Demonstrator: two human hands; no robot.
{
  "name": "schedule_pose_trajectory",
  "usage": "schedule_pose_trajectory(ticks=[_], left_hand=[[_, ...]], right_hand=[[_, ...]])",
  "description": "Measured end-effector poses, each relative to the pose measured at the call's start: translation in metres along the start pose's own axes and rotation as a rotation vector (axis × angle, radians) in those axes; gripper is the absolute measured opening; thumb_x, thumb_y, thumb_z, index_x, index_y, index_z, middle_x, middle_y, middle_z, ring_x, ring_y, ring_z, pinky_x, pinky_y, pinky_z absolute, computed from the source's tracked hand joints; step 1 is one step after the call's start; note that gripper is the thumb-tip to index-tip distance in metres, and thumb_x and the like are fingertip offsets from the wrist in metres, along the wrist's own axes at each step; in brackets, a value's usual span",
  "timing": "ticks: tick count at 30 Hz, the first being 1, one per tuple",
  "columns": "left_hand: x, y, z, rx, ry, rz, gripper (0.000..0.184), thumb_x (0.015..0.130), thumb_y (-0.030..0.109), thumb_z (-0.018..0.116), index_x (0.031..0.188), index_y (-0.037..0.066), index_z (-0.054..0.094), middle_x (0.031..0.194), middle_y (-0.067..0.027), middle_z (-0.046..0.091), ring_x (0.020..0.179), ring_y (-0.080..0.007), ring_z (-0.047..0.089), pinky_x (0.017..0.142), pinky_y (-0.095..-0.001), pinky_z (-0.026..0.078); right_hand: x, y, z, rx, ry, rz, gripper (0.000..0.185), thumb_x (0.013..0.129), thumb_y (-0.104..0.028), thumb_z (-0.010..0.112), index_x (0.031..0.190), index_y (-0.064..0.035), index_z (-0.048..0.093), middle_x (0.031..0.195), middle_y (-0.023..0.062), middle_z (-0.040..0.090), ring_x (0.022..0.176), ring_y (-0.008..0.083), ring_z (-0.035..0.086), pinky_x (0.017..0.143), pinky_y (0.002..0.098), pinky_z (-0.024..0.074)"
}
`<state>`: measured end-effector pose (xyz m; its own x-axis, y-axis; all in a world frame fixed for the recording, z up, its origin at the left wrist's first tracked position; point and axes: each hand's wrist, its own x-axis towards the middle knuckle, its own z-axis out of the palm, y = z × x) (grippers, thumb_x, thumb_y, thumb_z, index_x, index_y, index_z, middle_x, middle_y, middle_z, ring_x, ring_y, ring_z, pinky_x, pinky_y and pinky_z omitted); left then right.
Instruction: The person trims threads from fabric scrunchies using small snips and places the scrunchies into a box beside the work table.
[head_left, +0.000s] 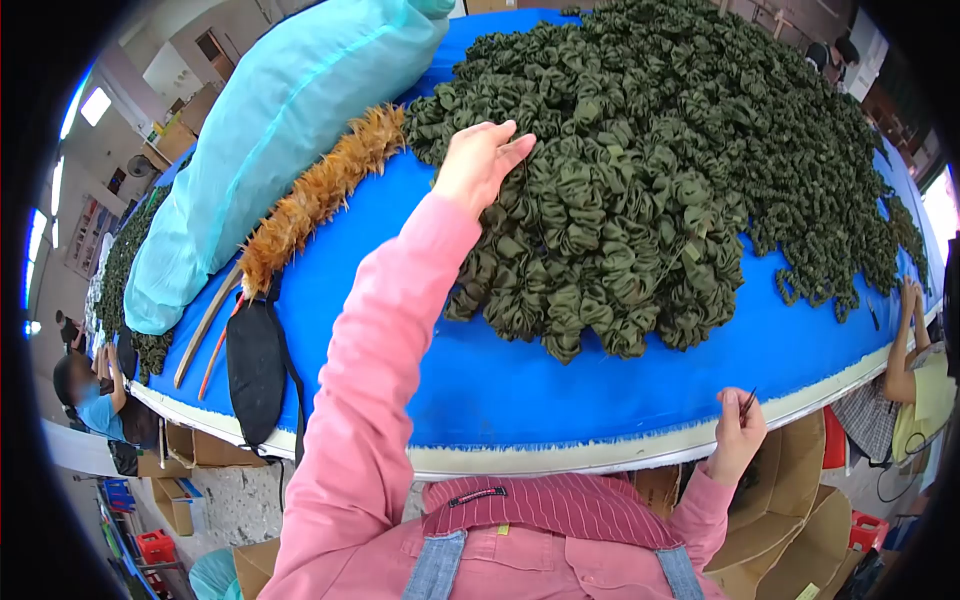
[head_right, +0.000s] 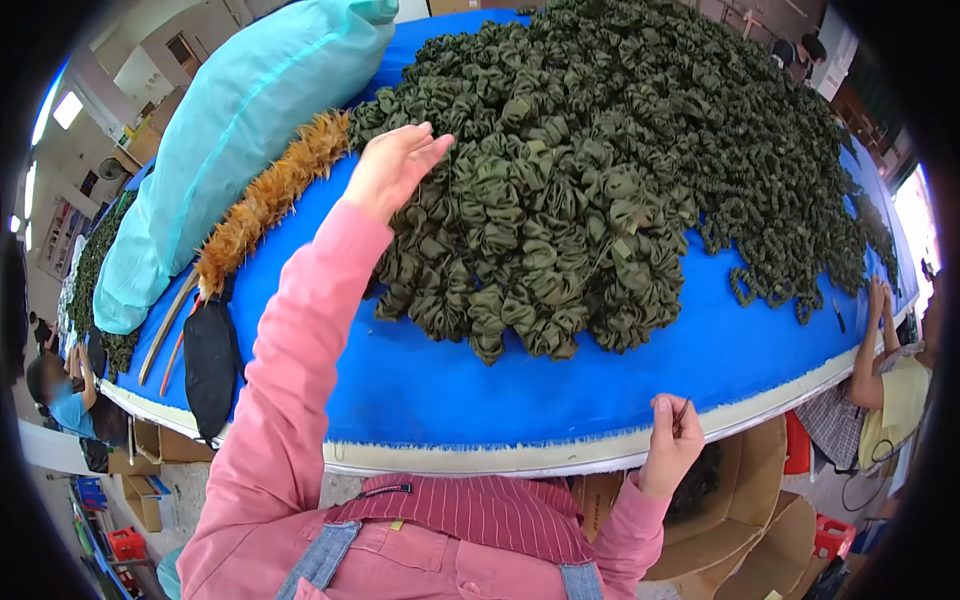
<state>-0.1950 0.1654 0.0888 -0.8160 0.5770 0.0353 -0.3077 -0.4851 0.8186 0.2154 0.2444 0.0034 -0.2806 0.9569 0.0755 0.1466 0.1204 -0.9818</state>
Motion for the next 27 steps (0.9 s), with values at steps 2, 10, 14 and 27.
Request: schedule_pose_trajectory(ticks=[2, 10, 14, 27], left_hand=[[0.010, 0.013, 0.009, -0.054, -0.074, 0.029, 0.034, 0.089, 0.003, 0.055, 0.118, -0.011, 0.044, 0.101, -0.0166, 0.047, 0.085, -0.0248, 0.054, 0.072, -0.0297, 0.049], [0.027, 0.041, 0.026, -0.227, -0.326, 0.037, 0.028, 0.092, 0.010, 0.053, 0.118, -0.001, 0.049, 0.065, 0.0026, 0.036, 0.053, -0.0076, 0.031, 0.047, -0.0207, 0.025], [-0.042, 0.083, -0.002, -0.314, -0.417, 0.065, 0.029, 0.096, 0.012, 0.046, 0.124, 0.002, 0.048, 0.059, 0.0074, 0.032, 0.047, -0.0034, 0.024, 0.042, -0.0197, 0.020], [-0.407, 0.002, -0.191, 1.072, -0.125, -1.728, 0.029, 0.082, 0.010, 0.060, 0.110, 0.009, 0.066, 0.103, -0.0062, 0.068, 0.085, -0.0157, 0.065, 0.067, -0.0237, 0.052]], right_hand=[[-0.002, 0.006, -0.005, -0.037, 0.113, -0.014, 0.010, 0.088, -0.007, 0.058, 0.088, 0.0016, 0.062, 0.078, 0.0056, 0.062, 0.071, 0.0111, 0.054, 0.072, 0.0202, 0.0415], [-0.003, 0.037, -0.036, 0.121, 0.257, 0.147, 0.011, 0.088, -0.008, 0.060, 0.089, 0.0020, 0.062, 0.078, 0.0074, 0.063, 0.068, 0.0101, 0.053, 0.067, 0.0189, 0.0405], [0.007, 0.036, -0.021, 0.124, 0.212, 0.086, 0.011, 0.088, -0.009, 0.060, 0.091, 0.0008, 0.062, 0.078, 0.0071, 0.063, 0.059, 0.0066, 0.045, 0.056, 0.0168, 0.0333], [0.019, 0.031, 0.008, 0.174, 0.041, 0.103, 0.013, 0.088, -0.012, 0.061, 0.093, -0.0010, 0.064, 0.081, 0.0083, 0.065, 0.044, 0.0021, 0.032, 0.039, 0.0159, 0.0216]])
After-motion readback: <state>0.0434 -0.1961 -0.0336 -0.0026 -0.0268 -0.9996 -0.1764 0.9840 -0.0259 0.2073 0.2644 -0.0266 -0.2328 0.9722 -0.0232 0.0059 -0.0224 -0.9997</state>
